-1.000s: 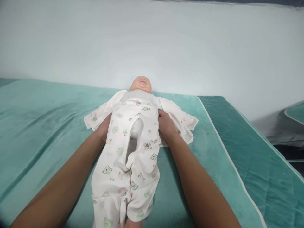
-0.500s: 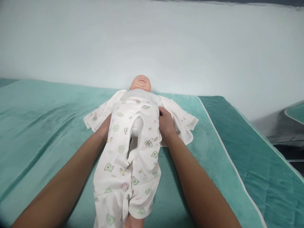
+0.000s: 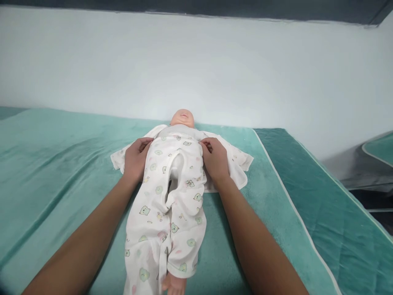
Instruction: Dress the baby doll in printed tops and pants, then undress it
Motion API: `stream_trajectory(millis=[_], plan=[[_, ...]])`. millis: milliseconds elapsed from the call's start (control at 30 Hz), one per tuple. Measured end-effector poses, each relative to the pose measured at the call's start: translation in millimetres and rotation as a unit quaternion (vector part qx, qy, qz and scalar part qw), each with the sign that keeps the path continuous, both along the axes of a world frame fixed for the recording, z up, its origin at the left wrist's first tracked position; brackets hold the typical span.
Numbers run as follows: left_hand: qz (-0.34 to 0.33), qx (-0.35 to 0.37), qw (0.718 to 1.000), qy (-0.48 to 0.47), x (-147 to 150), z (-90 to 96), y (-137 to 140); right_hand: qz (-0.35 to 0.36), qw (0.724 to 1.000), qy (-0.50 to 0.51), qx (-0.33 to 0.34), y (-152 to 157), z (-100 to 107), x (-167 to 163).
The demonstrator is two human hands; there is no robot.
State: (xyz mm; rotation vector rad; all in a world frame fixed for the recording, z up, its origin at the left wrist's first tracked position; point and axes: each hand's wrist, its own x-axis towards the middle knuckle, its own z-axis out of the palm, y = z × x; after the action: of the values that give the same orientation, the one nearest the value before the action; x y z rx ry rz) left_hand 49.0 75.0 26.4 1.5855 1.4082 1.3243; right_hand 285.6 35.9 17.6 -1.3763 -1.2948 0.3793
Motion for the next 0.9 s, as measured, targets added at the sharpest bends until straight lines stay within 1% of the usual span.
stream_trajectory(millis=[33, 100, 200, 267, 333, 400, 467, 533, 600, 700, 767, 833, 900], plan=[[0.002, 0.021, 1.000, 0.011, 0.5, 0.0, 3.3, 0.028, 1.000, 0.007, 0.011, 1.2, 2.6, -0.5], [-0.013, 0.062, 0.997, 0.040, 1.2, 0.2, 10.7, 0.080, 0.997, 0.017, 0.014, 5.1, 7.0, 0.2], [-0.060, 0.102, 0.990, 0.071, 0.9, 1.4, 21.3, 0.131, 0.991, 0.029, -0.026, 12.2, 10.5, 5.2], [-0.102, 0.110, 0.985, 0.084, -0.5, 4.3, 26.4, 0.151, 0.986, 0.040, -0.057, 15.4, 11.5, 9.3], [-0.151, 0.095, 0.979, 0.095, -2.8, 9.6, 29.8, 0.172, 0.981, 0.038, -0.081, 16.6, 12.6, 12.6], [-0.198, 0.055, 0.974, 0.098, -5.8, 16.4, 31.9, 0.201, 0.975, 0.025, -0.093, 16.5, 14.4, 14.8], [-0.234, 0.010, 0.968, 0.086, -8.9, 22.6, 32.9, 0.234, 0.967, 0.009, -0.099, 16.3, 16.0, 15.8], [-0.258, -0.020, 0.964, 0.065, -11.3, 26.5, 33.4, 0.251, 0.963, 0.004, -0.098, 17.2, 16.2, 15.6], [-0.270, -0.032, 0.961, 0.043, -12.6, 27.6, 34.1, 0.233, 0.968, -0.006, -0.090, 19.5, 14.1, 14.4], [-0.281, -0.034, 0.959, 0.023, -12.0, 26.0, 36.9, 0.159, 0.984, -0.043, -0.062, 24.8, 8.0, 10.7], [-0.286, -0.030, 0.958, 0.017, -10.2, 23.7, 40.0, 0.116, 0.990, -0.078, -0.036, 29.1, 3.5, 7.6], [-0.284, -0.022, 0.958, 0.010, -7.5, 20.7, 43.8, 0.081, 0.990, -0.117, 0.009, 33.8, -0.3, 4.4], [-0.263, -0.007, 0.965, 0.012, -4.3, 17.2, 47.5, 0.051, 0.983, -0.161, 0.071, 39.1, -3.1, 1.7]])
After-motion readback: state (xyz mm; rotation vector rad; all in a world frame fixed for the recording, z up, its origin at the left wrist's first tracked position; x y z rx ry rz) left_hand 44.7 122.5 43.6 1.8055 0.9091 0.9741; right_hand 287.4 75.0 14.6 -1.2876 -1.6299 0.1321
